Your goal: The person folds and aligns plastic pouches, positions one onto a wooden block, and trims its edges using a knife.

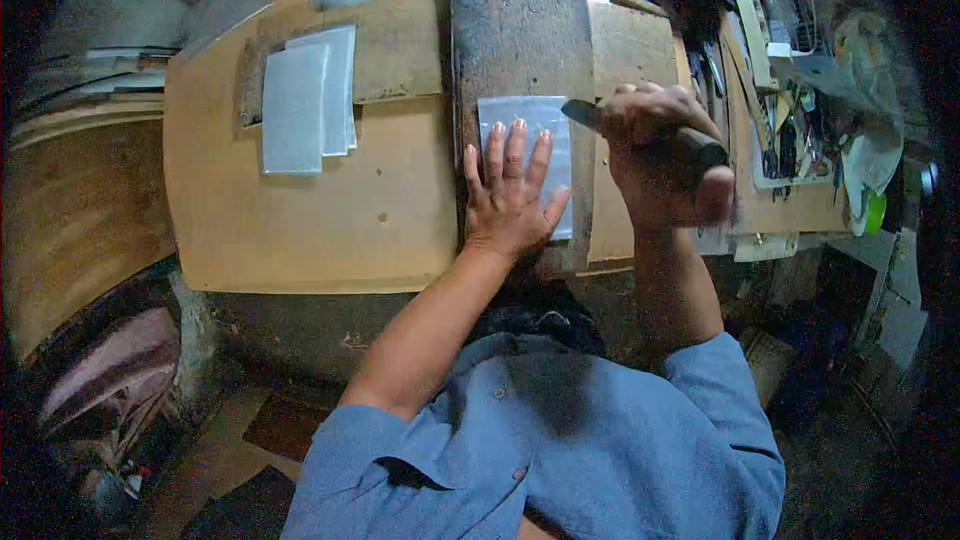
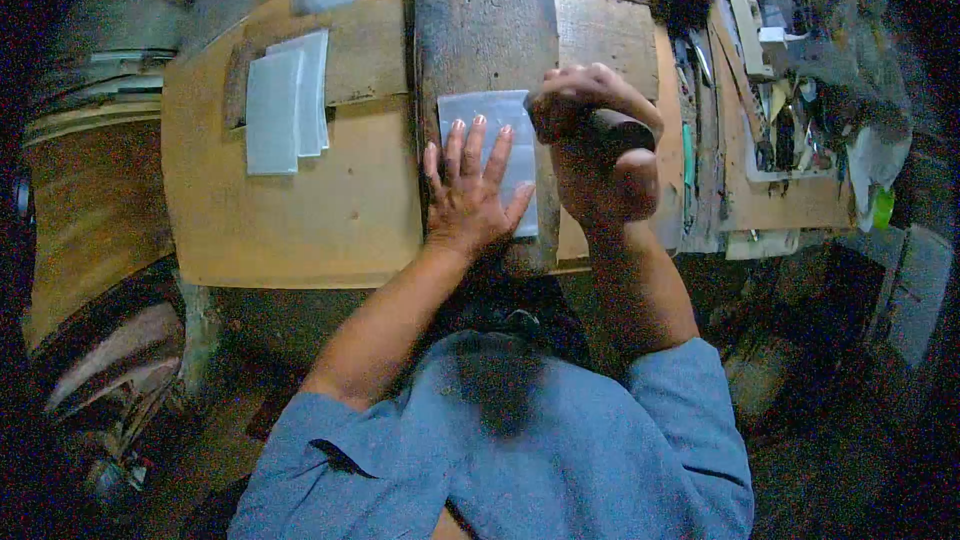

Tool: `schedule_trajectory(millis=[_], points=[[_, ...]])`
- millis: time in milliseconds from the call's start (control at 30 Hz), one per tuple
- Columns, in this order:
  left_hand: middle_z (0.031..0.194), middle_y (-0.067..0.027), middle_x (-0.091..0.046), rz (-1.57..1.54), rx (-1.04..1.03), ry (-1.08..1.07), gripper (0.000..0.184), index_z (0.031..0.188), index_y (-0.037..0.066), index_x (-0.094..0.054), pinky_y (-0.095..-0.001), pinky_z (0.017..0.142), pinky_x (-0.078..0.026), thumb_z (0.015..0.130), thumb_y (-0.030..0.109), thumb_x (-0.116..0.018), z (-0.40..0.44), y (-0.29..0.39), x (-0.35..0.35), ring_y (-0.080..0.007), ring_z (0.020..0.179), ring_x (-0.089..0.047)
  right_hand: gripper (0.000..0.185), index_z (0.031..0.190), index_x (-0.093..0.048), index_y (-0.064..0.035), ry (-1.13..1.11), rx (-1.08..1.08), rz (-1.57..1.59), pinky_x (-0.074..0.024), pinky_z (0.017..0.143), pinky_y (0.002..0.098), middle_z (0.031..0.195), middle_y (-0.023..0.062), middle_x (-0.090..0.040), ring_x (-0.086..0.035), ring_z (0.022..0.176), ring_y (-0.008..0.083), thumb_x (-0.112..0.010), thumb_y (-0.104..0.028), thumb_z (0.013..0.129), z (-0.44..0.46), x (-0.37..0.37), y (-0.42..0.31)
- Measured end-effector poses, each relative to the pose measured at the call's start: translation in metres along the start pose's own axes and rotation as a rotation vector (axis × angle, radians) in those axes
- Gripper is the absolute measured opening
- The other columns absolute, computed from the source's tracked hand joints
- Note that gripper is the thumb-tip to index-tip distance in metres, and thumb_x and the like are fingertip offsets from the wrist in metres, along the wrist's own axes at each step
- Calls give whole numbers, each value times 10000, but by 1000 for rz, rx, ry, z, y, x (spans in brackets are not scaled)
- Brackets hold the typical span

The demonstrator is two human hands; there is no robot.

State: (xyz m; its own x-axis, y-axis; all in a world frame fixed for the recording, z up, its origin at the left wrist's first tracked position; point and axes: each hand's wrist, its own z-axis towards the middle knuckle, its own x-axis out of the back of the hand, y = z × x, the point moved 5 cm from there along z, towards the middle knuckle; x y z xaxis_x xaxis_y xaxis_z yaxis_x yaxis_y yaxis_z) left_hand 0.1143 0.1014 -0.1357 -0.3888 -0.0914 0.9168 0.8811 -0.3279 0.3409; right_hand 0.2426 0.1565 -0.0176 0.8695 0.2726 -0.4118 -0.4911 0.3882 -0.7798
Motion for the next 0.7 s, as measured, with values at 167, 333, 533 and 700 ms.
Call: schedule_trajectory(millis=[167, 333, 533, 700], points=[[1254, -42, -435, 70, -172, 157, 568, 1248, 226, -521, -433, 866, -289, 739, 460, -616, -13, 5, -2, -249, 1134, -380, 758, 886, -519, 30, 135, -82, -30, -348, 678, 368, 767, 94, -475, -427, 705, 235, -523, -708, 713, -1, 1, 3], [1182, -73, -436, 12, -127, 57, 554, 1219, 200, -507, -452, 835, -299, 727, 430, -615, -10, 3, -4, -275, 1120, -361, 819, 1015, -532, 43, 41, -38, 224, -407, 903, 414, 944, 152, -546, -527, 909, 291, -610, -699, 677, -14, -14, -2], [1136, -93, -424, -13, -136, 1, 442, 1107, 173, -551, -462, 838, -303, 740, 416, -593, -9, 2, -3, -284, 1119, -348, 812, 882, -514, -8, 43, -41, 194, -369, 757, 400, 835, 113, -507, -483, 813, 253, -573, -779, 633, -11, -53, 4], [1189, -100, -419, -41, -118, -8, 403, 1070, 154, -586, -468, 878, -293, 737, 380, -581, -11, 2, 1, -286, 1148, -338, 885, 973, -546, 42, 89, -342, -265, -372, 753, 402, 873, 129, -513, -481, 825, 258, -588, -771, 624, -11, -56, 28]])
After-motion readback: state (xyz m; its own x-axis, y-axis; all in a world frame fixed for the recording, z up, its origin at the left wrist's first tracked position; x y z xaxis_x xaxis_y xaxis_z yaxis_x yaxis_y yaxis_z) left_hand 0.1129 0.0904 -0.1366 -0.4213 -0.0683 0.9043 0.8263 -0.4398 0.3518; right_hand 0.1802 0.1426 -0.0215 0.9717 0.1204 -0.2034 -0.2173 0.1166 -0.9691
